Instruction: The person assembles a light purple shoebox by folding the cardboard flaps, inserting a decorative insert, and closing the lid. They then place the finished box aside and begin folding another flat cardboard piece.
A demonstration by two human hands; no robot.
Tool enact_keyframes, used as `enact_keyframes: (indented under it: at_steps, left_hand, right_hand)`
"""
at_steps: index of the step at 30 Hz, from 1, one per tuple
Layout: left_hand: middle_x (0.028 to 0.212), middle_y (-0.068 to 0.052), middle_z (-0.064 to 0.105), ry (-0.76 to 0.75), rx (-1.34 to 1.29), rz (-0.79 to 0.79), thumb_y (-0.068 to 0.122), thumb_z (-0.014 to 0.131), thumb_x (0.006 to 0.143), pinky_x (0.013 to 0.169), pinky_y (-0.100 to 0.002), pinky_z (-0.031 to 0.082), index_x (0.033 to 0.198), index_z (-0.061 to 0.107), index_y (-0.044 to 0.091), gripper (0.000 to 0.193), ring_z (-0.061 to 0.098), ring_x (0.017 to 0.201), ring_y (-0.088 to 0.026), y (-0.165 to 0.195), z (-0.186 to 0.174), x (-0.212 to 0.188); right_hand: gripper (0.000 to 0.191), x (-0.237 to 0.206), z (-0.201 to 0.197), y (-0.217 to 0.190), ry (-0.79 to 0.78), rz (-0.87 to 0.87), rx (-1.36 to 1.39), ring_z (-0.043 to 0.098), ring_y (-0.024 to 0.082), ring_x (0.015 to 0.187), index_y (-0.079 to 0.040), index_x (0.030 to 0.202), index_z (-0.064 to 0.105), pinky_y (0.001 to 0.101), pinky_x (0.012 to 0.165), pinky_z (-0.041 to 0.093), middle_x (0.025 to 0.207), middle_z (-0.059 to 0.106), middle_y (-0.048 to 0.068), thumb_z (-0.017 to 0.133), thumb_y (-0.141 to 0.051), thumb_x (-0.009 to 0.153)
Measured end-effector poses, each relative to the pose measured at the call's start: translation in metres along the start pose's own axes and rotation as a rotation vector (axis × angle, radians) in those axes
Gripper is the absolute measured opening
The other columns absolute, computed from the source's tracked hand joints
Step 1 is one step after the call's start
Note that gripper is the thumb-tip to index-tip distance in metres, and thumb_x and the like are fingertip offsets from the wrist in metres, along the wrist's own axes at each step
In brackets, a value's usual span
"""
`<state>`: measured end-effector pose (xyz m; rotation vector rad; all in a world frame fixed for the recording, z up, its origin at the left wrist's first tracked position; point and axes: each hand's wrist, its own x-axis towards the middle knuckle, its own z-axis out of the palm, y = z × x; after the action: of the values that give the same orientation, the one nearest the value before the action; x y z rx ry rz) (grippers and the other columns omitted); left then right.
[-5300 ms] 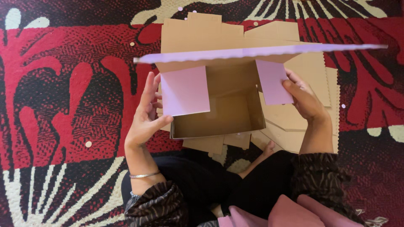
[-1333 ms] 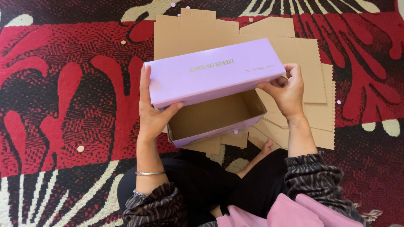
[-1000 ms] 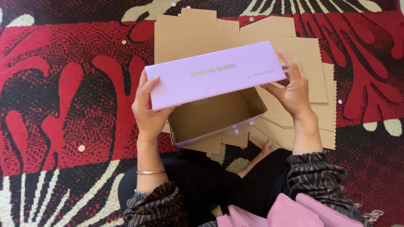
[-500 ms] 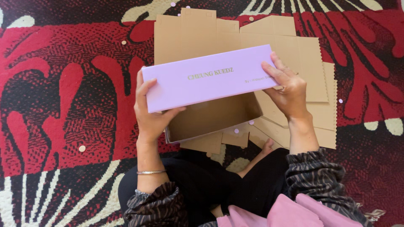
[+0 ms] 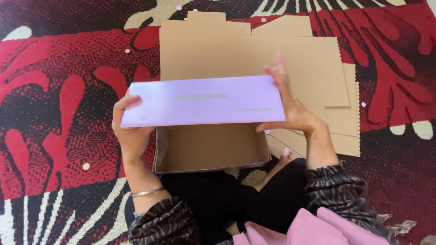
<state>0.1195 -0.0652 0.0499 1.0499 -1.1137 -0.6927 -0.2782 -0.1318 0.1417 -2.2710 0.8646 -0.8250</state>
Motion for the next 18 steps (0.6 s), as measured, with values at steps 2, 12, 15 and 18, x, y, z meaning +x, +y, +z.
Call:
enact_keyframes:
  at_steps: [2, 12, 15, 18]
  left_hand:
    - [0.147, -0.016, 0.054, 0.003, 0.037, -0.011, 0.007, 0.096, 0.075, 0.116, -0.036, 0.05, 0.145, 0.05, 0.005, 0.084, 0.058, 0.128, -0.019, 0.002, 0.0, 0.001]
    - [0.171, -0.02, 0.006, -0.131, 1.144, 0.461, 0.073, 0.081, 0.08, 0.113, -0.08, -0.015, 0.166, 0.037, 0.03, 0.106, -0.014, 0.153, -0.052, 0.051, 0.069, -0.025]
    - [0.172, -0.018, 0.011, -0.325, 1.112, 0.536, 0.066, 0.085, 0.078, 0.11, -0.08, -0.014, 0.158, 0.046, 0.036, 0.094, -0.008, 0.152, -0.053, 0.058, 0.125, -0.047]
    - [0.172, -0.013, 0.018, -0.362, 1.085, 0.58, 0.062, 0.086, 0.078, 0.114, -0.079, -0.011, 0.157, 0.049, 0.038, 0.09, 0.003, 0.157, -0.048, 0.062, 0.163, -0.055]
  right_hand:
    - [0.121, -0.003, 0.004, -0.002, 0.0, 0.035, 0.028, 0.03, 0.034, 0.151, -0.011, 0.157, 0.026, 0.0487, 0.121, 0.034, 0.163, 0.026, 0.02, 0.098, -0.027, 0.062]
    - [0.097, -0.005, 0.028, -0.01, 0.112, 0.311, 0.108, 0.058, 0.024, 0.125, -0.012, 0.147, 0.04, 0.0375, 0.104, 0.051, 0.137, 0.053, 0.01, 0.094, -0.021, 0.067]
    - [0.101, -0.005, 0.029, -0.018, 0.139, 0.19, 0.029, 0.052, 0.028, 0.131, -0.009, 0.147, 0.038, 0.0397, 0.106, 0.051, 0.141, 0.046, 0.014, 0.098, -0.024, 0.067]
    - [0.106, -0.005, 0.02, -0.025, 0.131, 0.097, -0.022, 0.047, 0.031, 0.137, -0.007, 0.147, 0.038, 0.0434, 0.109, 0.048, 0.146, 0.043, 0.014, 0.099, -0.027, 0.063]
